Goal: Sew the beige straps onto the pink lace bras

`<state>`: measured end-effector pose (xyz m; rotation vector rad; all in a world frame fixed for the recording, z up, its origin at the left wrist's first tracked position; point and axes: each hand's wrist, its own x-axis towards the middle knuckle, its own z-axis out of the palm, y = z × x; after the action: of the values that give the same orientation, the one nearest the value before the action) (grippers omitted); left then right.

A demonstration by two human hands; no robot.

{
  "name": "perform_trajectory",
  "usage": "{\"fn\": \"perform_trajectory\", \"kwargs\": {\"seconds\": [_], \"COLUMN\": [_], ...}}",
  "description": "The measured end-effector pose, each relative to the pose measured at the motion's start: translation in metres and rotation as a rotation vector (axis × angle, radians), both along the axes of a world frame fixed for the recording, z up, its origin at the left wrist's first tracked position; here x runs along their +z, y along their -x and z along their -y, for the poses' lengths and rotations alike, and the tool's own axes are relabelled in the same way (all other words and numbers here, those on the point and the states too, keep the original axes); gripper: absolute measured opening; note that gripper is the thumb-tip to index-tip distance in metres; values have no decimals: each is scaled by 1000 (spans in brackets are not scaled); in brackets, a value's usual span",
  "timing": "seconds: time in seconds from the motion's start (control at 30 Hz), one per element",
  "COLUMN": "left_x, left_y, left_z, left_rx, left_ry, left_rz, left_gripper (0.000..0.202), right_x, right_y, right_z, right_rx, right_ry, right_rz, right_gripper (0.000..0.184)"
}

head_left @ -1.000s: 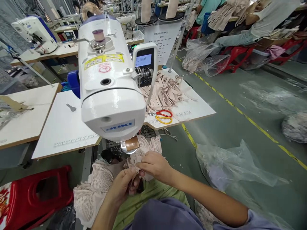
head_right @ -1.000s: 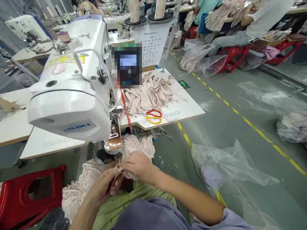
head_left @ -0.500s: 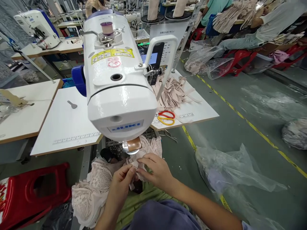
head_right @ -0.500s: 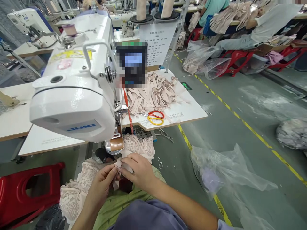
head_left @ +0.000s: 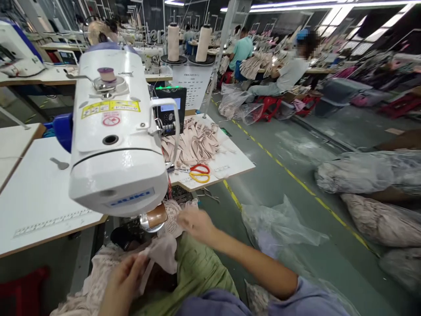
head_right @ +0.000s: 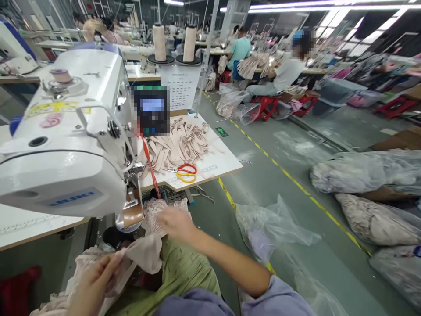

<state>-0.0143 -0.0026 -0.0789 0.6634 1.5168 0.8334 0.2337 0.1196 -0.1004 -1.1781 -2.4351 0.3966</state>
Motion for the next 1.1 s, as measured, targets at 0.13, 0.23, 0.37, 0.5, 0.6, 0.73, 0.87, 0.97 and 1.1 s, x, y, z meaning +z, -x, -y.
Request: {"fn": "perform_trajectory", "kwargs": {"seconds": [0.13,0.23,0.37,0.5,0.6,0.73,0.87,0.97,1.1], "left_x": [-1,9,19,23,25,26,28,30,31], "left_y": [17,2,-19,-24,-26,-30,-30,-29,-28], "left_z": [4,3,-1,0,-1,-4,-3,-1,0], "left_rx": [114,95,157,195,205,150,55,20,9], "left_ry": [-48,-117,-124,-107,-100,-101,-88,-91,-81], "left_rz": [29,112,260,337,375,352,289,241,207], "left_gripper": [46,47,46,41,40,38,39,35,29], "right_x": [17,26,31,41,55,66,62,56,52], "right_y": [-49,-63,-70,-78,-70,-40,-20,-14,-16], "right_z": [-99,-144,-130,-48,23,74,74,67,64], "right_rx": [-322,-262,-159,-148,-8,147,171,219,243], "right_ry": [-11,52,108,177,328,381,361,361,441], "right_rz": [175,261,314,201,43,-5,-37,-42,-23], "right_gripper": [39,37,29,34,37,40,36,37,36]}}
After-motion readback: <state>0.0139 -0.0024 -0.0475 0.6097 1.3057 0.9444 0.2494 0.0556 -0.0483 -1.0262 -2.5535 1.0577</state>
